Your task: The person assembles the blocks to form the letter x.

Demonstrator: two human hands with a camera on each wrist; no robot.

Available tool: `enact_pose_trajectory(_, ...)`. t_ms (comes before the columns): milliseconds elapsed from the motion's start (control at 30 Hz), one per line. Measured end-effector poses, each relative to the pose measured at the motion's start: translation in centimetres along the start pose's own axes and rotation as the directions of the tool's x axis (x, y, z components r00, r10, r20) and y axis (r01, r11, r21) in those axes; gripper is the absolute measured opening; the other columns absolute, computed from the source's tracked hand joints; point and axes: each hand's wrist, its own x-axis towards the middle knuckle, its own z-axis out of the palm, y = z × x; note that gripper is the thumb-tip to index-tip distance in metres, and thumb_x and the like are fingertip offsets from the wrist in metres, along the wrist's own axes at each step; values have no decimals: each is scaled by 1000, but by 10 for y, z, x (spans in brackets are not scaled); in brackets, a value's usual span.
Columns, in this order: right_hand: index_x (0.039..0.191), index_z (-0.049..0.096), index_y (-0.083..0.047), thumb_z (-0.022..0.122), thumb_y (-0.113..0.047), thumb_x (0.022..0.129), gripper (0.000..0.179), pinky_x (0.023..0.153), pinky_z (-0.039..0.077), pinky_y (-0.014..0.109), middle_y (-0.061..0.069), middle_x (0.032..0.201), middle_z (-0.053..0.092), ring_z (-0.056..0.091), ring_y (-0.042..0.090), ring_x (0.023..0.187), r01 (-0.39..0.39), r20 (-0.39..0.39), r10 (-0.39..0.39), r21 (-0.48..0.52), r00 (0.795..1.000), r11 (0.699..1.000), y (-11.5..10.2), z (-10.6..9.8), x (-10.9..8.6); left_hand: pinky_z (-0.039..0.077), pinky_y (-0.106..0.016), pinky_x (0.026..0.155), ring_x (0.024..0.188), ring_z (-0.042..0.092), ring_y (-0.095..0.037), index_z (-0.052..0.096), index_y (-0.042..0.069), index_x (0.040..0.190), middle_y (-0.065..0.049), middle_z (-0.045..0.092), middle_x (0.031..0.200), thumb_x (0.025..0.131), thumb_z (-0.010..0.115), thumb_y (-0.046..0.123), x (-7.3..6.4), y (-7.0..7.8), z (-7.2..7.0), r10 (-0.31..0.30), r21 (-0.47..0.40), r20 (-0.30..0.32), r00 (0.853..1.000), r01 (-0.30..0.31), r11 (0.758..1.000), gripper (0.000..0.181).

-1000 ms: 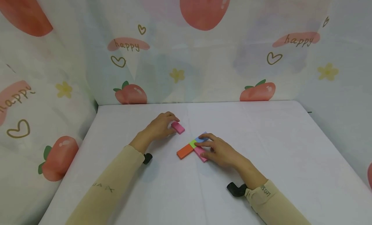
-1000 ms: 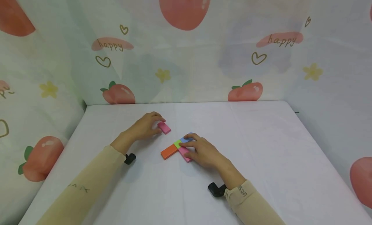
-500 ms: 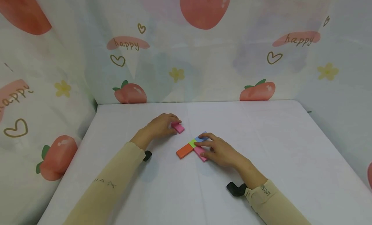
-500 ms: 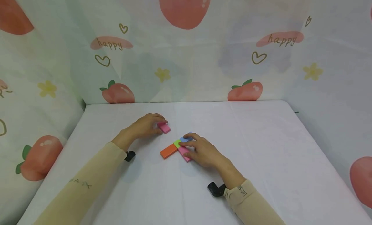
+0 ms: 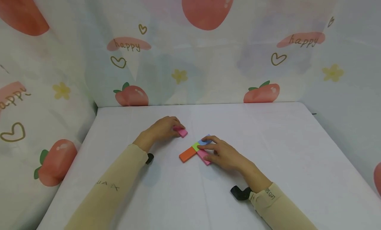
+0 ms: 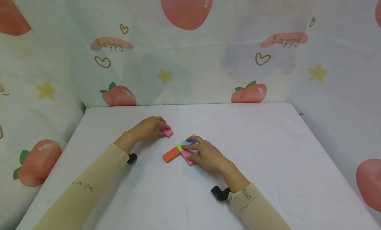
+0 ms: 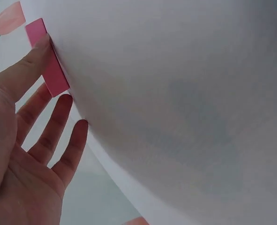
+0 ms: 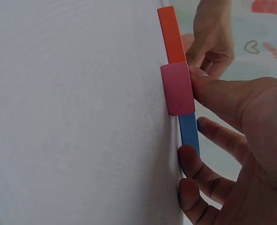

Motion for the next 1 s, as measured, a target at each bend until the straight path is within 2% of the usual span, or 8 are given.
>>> enact_pose_trajectory(433, 142, 65, -27, 70, -31, 100, 43, 84, 45, 32, 0, 156, 46, 53, 15, 96, -15, 7, 15, 5, 1000, 1000, -1, 0, 1, 50, -38, 106, 114, 60, -18, 75, 22, 127, 3, 68, 122, 92, 80, 25, 1, -5, -2, 75, -23, 3, 997, -75, 997, 35)
enact_pose_trajectory(733, 142, 65, -27, 70, -31, 100, 43, 83, 46, 31, 0, 156, 46, 53, 14, 94, -11, 6, 11, 5, 1000, 1000, 0, 1, 1, 51, -37, 103, 113, 61, -18, 76, 23, 126, 3, 68, 122, 91, 81, 27, 2, -3, -2, 77, -35, 8, 997, -77, 996, 36)
enact_pose_trajectory(1000, 143, 64, -28, 70, -33, 100, 43, 83, 45, 31, -1, 156, 46, 52, 13, 94, -16, 8, 16, 8, 1000, 1000, 1, 1, 1, 50, -39, 107, 117, 61, -19, 75, 22, 127, 2, 68, 125, 91, 81, 26, 1, 4, -3, 86, -13, 19, 996, -86, 996, 36)
